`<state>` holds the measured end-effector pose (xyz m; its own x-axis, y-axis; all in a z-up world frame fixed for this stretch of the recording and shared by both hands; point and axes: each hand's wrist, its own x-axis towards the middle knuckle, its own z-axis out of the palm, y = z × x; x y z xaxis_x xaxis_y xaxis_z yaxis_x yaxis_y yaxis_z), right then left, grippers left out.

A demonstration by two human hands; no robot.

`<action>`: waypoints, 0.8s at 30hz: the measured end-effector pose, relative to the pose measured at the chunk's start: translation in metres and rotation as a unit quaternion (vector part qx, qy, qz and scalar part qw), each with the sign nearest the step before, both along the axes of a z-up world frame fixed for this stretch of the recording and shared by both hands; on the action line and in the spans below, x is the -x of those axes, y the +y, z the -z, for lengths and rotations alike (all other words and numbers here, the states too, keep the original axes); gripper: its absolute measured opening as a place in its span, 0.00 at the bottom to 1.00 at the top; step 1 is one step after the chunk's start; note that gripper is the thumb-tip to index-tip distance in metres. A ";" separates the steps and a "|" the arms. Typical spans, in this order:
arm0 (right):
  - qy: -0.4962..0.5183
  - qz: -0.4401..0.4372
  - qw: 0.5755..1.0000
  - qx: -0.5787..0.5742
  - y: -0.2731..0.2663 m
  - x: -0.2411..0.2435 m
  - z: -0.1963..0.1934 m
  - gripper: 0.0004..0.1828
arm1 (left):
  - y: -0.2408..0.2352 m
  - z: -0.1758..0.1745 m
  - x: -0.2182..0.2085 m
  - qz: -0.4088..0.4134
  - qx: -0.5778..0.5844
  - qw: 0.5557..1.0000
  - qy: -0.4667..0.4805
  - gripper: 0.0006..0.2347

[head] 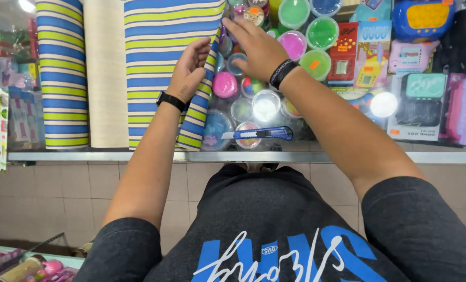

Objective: A person measures, folds, and cuts a piece of striped wrapping paper using a utility knife on a glass counter.

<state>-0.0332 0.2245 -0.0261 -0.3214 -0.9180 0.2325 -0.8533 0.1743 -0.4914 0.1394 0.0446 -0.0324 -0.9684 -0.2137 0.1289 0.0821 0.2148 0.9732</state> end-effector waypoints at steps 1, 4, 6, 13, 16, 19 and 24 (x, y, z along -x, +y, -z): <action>0.003 -0.005 1.000 -0.002 -0.004 0.002 0.002 0.48 | 0.003 -0.003 -0.001 -0.005 -0.002 1.000 0.003 0.28; 0.030 -0.019 0.999 -0.011 -0.019 0.010 0.005 0.49 | 0.005 -0.008 -0.001 -0.018 0.022 0.999 -0.021 0.27; 0.035 -0.015 0.999 0.030 -0.023 0.013 0.008 0.43 | 0.004 -0.004 -0.003 -0.006 0.009 1.000 -0.005 0.26; 0.066 -0.007 0.989 0.129 -0.029 0.017 0.022 0.33 | 0.011 -0.020 -0.006 -0.011 0.037 0.999 -0.011 0.21; 0.054 0.004 0.990 0.134 -0.029 0.013 0.017 0.27 | 0.013 -0.025 -0.008 -0.015 0.071 0.997 -0.023 0.20; 0.046 0.002 0.990 0.132 -0.033 0.013 0.014 0.30 | 0.012 -0.024 -0.005 -0.026 0.083 0.996 -0.024 0.25; 0.024 0.002 0.990 0.138 -0.035 0.011 0.016 0.29 | 0.011 -0.017 -0.003 -0.037 0.072 0.996 -0.032 0.25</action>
